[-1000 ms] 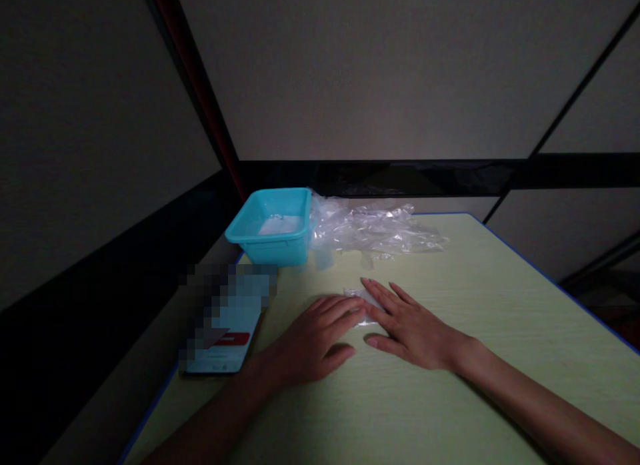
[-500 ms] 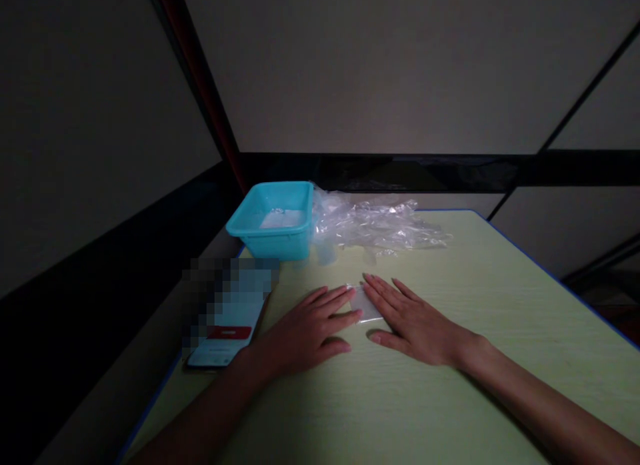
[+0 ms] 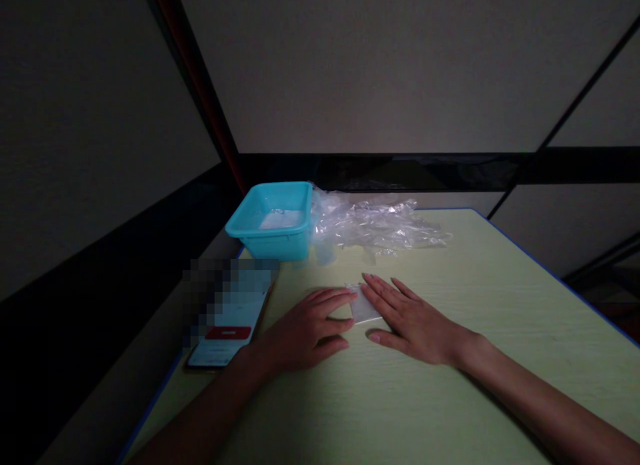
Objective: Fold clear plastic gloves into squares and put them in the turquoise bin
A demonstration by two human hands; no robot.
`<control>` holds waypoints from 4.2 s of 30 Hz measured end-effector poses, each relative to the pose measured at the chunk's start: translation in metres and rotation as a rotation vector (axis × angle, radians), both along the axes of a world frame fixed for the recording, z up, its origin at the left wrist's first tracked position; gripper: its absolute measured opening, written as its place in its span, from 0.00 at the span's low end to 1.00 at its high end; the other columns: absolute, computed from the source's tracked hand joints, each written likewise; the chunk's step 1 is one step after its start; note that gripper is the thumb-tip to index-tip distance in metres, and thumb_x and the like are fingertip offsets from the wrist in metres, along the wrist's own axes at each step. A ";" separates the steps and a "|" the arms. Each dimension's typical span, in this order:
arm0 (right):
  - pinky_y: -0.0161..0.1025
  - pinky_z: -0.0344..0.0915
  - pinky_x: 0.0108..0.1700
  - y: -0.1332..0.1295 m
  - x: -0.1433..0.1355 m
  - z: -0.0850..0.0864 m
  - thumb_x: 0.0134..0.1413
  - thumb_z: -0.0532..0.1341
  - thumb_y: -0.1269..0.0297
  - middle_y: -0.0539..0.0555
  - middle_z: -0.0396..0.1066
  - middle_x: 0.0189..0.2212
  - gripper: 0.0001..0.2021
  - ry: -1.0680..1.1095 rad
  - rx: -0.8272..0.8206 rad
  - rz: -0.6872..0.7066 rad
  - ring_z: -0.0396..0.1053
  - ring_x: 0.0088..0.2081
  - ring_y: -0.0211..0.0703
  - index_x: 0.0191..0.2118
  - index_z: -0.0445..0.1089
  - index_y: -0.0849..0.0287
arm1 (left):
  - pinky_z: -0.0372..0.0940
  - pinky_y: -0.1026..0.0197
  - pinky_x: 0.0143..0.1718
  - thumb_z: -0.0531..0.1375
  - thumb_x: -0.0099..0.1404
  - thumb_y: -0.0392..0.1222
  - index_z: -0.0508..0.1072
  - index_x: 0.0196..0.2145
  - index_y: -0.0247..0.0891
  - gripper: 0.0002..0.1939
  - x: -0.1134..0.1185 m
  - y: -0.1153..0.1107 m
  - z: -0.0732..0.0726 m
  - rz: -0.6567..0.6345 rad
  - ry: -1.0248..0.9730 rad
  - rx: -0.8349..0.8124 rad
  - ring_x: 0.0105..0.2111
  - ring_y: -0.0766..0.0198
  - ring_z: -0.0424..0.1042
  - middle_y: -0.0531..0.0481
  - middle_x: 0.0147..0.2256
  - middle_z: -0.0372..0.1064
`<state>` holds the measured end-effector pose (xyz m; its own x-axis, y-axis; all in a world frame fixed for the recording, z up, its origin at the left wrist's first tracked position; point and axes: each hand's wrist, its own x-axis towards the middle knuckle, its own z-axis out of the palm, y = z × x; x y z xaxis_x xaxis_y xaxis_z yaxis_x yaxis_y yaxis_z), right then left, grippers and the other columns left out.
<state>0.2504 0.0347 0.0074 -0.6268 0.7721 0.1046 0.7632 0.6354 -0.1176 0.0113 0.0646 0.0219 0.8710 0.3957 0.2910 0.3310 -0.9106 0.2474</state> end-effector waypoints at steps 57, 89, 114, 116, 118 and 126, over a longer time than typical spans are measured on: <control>0.55 0.47 0.58 0.001 0.008 -0.012 0.58 0.41 0.45 0.66 0.38 0.62 0.38 -0.058 0.147 0.087 0.38 0.62 0.52 0.63 0.24 0.66 | 0.38 0.52 0.60 0.35 0.65 0.61 0.47 0.58 0.16 0.41 0.067 -0.025 -0.016 0.398 0.256 0.093 0.61 0.48 0.37 0.28 0.60 0.39; 0.54 0.48 0.58 -0.002 0.007 -0.016 0.57 0.39 0.43 0.65 0.42 0.61 0.38 -0.060 0.180 -0.019 0.40 0.62 0.49 0.63 0.27 0.65 | 0.40 0.54 0.59 0.35 0.65 0.61 0.46 0.59 0.17 0.41 0.066 -0.023 -0.017 0.408 0.229 0.082 0.61 0.51 0.37 0.30 0.61 0.38; 0.52 0.45 0.60 -0.005 -0.002 -0.001 0.59 0.46 0.56 0.64 0.40 0.62 0.31 0.017 0.104 -0.070 0.37 0.62 0.47 0.63 0.39 0.69 | 0.42 0.53 0.60 0.42 0.67 0.53 0.47 0.59 0.23 0.32 0.064 -0.018 -0.019 0.412 0.117 0.053 0.61 0.56 0.37 0.35 0.61 0.41; 0.51 0.44 0.60 -0.005 -0.003 0.000 0.60 0.45 0.57 0.64 0.41 0.62 0.30 0.008 0.100 -0.065 0.37 0.62 0.46 0.63 0.40 0.70 | 0.42 0.54 0.60 0.41 0.67 0.52 0.48 0.59 0.23 0.31 0.063 -0.019 -0.019 0.413 0.118 0.061 0.61 0.56 0.38 0.35 0.61 0.41; 0.50 0.43 0.60 -0.006 -0.004 0.000 0.61 0.44 0.57 0.65 0.41 0.62 0.30 -0.009 0.101 -0.066 0.36 0.63 0.46 0.62 0.41 0.71 | 0.43 0.54 0.60 0.41 0.68 0.49 0.49 0.59 0.24 0.29 0.063 -0.019 -0.019 0.412 0.128 0.070 0.61 0.56 0.39 0.36 0.61 0.42; 0.52 0.42 0.60 -0.006 -0.003 -0.003 0.61 0.42 0.55 0.67 0.43 0.61 0.30 -0.060 0.108 -0.061 0.36 0.62 0.48 0.62 0.42 0.71 | 0.43 0.53 0.60 0.39 0.68 0.51 0.51 0.58 0.22 0.31 0.063 -0.019 -0.021 0.403 0.183 0.105 0.61 0.55 0.40 0.34 0.60 0.42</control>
<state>0.2470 0.0285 0.0047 -0.5864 0.7954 0.1533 0.8045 0.5939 -0.0040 0.0746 0.0458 0.0013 0.6946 0.6902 0.2029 0.6937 -0.7173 0.0653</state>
